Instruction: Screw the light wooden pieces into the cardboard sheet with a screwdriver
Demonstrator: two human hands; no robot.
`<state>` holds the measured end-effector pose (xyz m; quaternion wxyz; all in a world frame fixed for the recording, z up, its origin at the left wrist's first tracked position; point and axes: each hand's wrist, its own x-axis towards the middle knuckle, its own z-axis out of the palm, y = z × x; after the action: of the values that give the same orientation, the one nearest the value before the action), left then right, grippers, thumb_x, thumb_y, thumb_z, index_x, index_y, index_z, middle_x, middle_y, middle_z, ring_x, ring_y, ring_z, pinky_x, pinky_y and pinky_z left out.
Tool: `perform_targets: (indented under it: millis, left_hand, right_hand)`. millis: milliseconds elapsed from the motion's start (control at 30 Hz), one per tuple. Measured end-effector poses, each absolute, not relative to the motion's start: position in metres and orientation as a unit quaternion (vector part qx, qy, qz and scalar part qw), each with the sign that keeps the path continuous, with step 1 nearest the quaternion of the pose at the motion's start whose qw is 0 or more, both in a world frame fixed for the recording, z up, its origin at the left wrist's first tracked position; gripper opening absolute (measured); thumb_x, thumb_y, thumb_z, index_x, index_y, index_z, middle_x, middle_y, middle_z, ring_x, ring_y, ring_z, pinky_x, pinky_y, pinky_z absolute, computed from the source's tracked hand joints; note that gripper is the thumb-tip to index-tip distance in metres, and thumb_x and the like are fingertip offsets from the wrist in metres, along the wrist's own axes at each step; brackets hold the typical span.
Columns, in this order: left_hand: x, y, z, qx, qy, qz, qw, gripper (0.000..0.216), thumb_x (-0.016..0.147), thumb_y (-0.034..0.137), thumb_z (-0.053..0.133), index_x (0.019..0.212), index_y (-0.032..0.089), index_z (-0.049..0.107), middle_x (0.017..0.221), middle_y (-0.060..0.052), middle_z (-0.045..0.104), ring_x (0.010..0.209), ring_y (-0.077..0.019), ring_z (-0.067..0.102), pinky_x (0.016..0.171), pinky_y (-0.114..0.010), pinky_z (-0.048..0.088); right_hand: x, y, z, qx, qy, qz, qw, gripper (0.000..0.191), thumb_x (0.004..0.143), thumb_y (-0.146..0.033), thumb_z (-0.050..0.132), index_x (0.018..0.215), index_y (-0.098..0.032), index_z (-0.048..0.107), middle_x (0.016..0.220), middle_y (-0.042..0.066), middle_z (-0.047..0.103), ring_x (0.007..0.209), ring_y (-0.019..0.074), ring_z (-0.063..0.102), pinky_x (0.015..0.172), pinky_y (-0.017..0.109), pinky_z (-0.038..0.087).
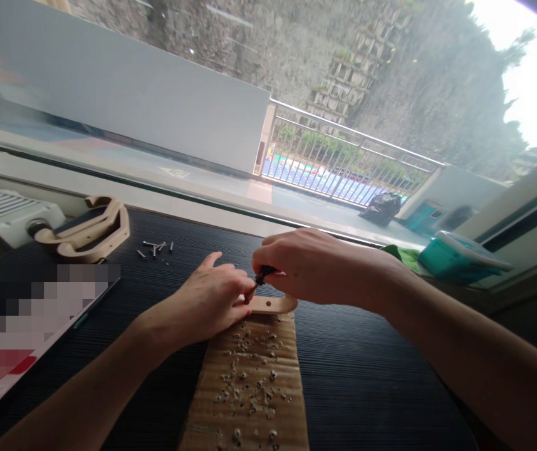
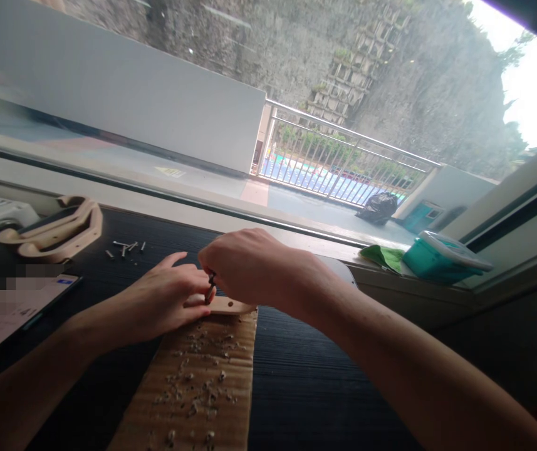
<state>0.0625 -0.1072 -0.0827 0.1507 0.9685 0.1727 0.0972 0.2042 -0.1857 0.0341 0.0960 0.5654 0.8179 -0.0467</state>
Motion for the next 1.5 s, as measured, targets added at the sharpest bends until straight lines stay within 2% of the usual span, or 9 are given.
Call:
perform_targets:
  millis: [233,400,600,900,1000,1133,1300,1500]
  left_hand:
    - [0.062,-0.108,-0.082,0.969,0.169,0.102,0.146,0.013,0.081,0.024,0.058,0.068,0.02,0.06,0.072,0.002,0.062,0.08,-0.016,0.058,0.107,-0.059,0.02]
    - [0.062,-0.108,-0.081,0.969,0.167,0.104,0.148,0.013,0.08,0.024,0.058,0.068,0.02,0.061,0.073,0.002,0.063,0.082,-0.0175,0.059,0.106,-0.06,0.021]
    - [0.062,-0.106,-0.083,0.969,0.163,0.108,0.153,0.014,0.08,0.021,0.055,0.067,0.02,0.06,0.07,0.003,0.06,0.075,-0.0152,0.057,0.106,-0.061,0.019]
    - [0.062,-0.106,-0.085,0.968,0.161,0.114,0.154,0.015,0.082,0.02,0.052,0.068,0.019,0.059,0.072,0.002,0.062,0.078,-0.0155,0.058,0.106,-0.06,0.02]
    - [0.062,-0.106,-0.085,0.968,0.16,0.113,0.155,0.015,0.081,0.021,0.053,0.068,0.02,0.059,0.072,0.002,0.062,0.078,-0.0156,0.058,0.106,-0.06,0.019]
    - [0.061,-0.107,-0.084,0.968,0.165,0.113,0.154,0.013,0.081,0.023,0.056,0.069,0.02,0.061,0.073,0.002,0.062,0.078,-0.0167,0.057,0.105,-0.061,0.021]
    - [0.061,-0.107,-0.083,0.966,0.171,0.114,0.157,0.014,0.08,0.022,0.057,0.067,0.02,0.062,0.074,0.001,0.062,0.08,-0.0172,0.057,0.105,-0.059,0.022]
    - [0.062,-0.108,-0.082,0.965,0.179,0.1,0.162,0.013,0.082,0.021,0.054,0.073,0.021,0.064,0.078,0.001,0.065,0.083,-0.0178,0.058,0.106,-0.059,0.018]
  right_hand:
    - [0.204,-0.189,0.033,0.583,0.806,-0.033,0.099,0.018,0.084,-0.014,0.048,0.084,-0.015,0.065,0.079,0.006,0.066,0.068,0.012,0.052,0.059,0.025,0.03]
    - [0.204,-0.193,0.037,0.581,0.809,-0.021,0.081,0.024,0.082,-0.014,0.053,0.104,-0.018,0.063,0.091,0.005,0.067,0.077,0.0138,0.055,0.06,0.025,0.031]
    - [0.198,-0.189,0.039,0.563,0.817,-0.023,0.121,0.015,0.081,-0.008,0.055,0.089,-0.015,0.066,0.084,0.007,0.065,0.068,0.0112,0.052,0.058,0.024,0.03]
    - [0.205,-0.189,0.028,0.548,0.829,-0.005,0.109,0.013,0.079,-0.008,0.055,0.082,-0.013,0.067,0.077,0.006,0.065,0.065,0.0104,0.05,0.059,0.024,0.032]
    - [0.203,-0.19,0.031,0.559,0.821,-0.013,0.119,0.013,0.079,-0.009,0.056,0.084,-0.014,0.067,0.077,0.006,0.066,0.065,0.0111,0.052,0.06,0.024,0.032]
    - [0.2,-0.191,0.038,0.569,0.816,-0.008,0.101,0.02,0.08,-0.012,0.055,0.096,-0.017,0.065,0.084,0.006,0.067,0.071,0.0126,0.055,0.059,0.024,0.031]
    - [0.199,-0.19,0.041,0.566,0.816,0.001,0.113,0.015,0.084,-0.013,0.05,0.085,-0.017,0.064,0.078,0.004,0.066,0.066,0.0113,0.052,0.056,0.025,0.027]
    - [0.193,-0.187,0.039,0.583,0.799,0.005,0.149,0.016,0.084,-0.016,0.05,0.085,-0.017,0.066,0.072,0.004,0.065,0.06,0.0115,0.05,0.054,0.026,0.027]
